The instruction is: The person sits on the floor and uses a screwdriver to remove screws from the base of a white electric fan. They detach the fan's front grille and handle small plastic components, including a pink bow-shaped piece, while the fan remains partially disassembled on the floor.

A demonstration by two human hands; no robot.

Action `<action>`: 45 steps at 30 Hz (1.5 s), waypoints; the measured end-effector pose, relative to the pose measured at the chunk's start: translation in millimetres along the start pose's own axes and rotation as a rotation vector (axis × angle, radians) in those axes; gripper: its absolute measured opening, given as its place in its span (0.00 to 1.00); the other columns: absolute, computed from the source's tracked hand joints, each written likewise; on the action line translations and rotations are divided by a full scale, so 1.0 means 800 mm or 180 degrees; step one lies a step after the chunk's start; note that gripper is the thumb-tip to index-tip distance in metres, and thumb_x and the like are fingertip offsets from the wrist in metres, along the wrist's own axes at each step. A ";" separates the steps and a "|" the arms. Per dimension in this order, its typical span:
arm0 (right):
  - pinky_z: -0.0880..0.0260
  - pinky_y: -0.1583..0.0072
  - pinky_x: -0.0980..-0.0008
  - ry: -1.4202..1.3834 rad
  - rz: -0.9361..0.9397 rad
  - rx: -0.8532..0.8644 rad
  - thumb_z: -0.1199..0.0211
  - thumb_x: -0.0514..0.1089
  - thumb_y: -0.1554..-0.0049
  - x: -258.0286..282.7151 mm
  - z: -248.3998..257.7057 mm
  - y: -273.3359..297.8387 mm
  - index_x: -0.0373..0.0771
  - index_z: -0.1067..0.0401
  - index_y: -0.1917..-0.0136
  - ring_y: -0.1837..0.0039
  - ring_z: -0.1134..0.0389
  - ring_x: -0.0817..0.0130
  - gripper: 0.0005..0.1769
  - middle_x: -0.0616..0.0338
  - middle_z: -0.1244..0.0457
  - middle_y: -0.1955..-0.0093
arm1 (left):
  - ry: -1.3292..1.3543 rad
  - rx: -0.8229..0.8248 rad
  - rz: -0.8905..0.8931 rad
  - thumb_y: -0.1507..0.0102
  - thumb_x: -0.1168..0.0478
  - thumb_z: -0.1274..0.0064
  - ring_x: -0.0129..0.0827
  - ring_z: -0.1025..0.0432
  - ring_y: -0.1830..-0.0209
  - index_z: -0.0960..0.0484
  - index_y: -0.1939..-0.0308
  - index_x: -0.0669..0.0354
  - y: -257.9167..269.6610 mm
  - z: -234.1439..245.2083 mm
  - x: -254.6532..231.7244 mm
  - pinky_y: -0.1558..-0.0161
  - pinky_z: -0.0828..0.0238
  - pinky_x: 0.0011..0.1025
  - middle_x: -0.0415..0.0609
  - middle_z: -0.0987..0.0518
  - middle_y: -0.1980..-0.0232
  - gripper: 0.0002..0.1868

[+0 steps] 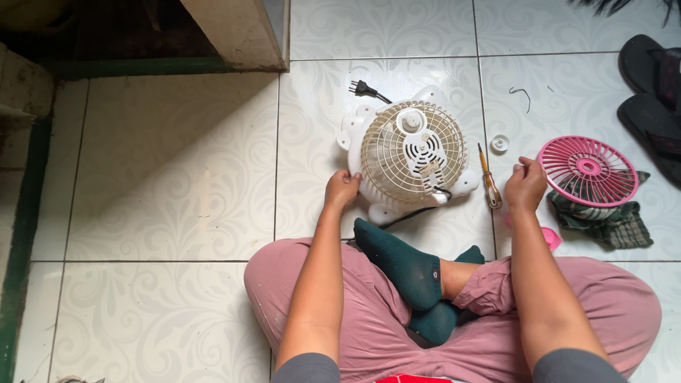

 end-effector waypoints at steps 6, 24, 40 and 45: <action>0.26 0.55 0.75 -0.2245 -0.1005 0.0307 0.42 0.41 0.30 0.017 -0.009 0.016 0.35 0.33 0.42 0.50 0.31 0.77 0.07 0.61 0.34 0.50 | -0.0251 0.1593 0.0827 0.39 0.49 0.36 0.42 0.21 0.60 0.17 0.52 0.71 0.035 -0.011 0.002 0.66 0.26 0.36 0.56 0.14 0.59 0.25; 0.28 0.52 0.76 -0.2081 0.0011 0.1438 0.33 0.38 0.40 0.254 -0.010 0.165 0.38 0.21 0.50 0.54 0.29 0.76 0.05 0.61 0.32 0.53 | 0.1915 0.0316 0.0739 0.32 0.60 0.48 0.21 0.27 0.71 0.19 0.47 0.63 -0.004 0.037 -0.027 0.69 0.29 0.23 0.40 0.18 0.64 0.13; 0.25 0.50 0.64 -0.1002 0.1249 0.1946 0.36 0.36 0.42 0.414 -0.075 0.063 0.37 0.20 0.49 0.52 0.24 0.57 0.08 0.49 0.28 0.53 | 0.0935 0.0321 0.0668 0.35 0.60 0.47 0.25 0.26 0.69 0.22 0.40 0.53 0.027 0.056 -0.058 0.67 0.25 0.27 0.43 0.17 0.59 0.18; 0.28 0.50 0.57 0.0075 0.2001 0.2452 0.35 0.36 0.46 0.435 -0.125 0.035 0.42 0.18 0.54 0.50 0.27 0.52 0.08 0.53 0.28 0.57 | 0.1555 -0.0086 0.0268 0.33 0.56 0.47 0.20 0.29 0.62 0.20 0.39 0.55 0.014 0.042 -0.069 0.63 0.30 0.25 0.38 0.18 0.55 0.19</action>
Point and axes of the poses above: each hand's wrist, its own y-axis away from the middle knuckle, its own z-axis out of the back of the hand, x = y × z, the point moved 3 cm from there along -y, towards the middle knuckle
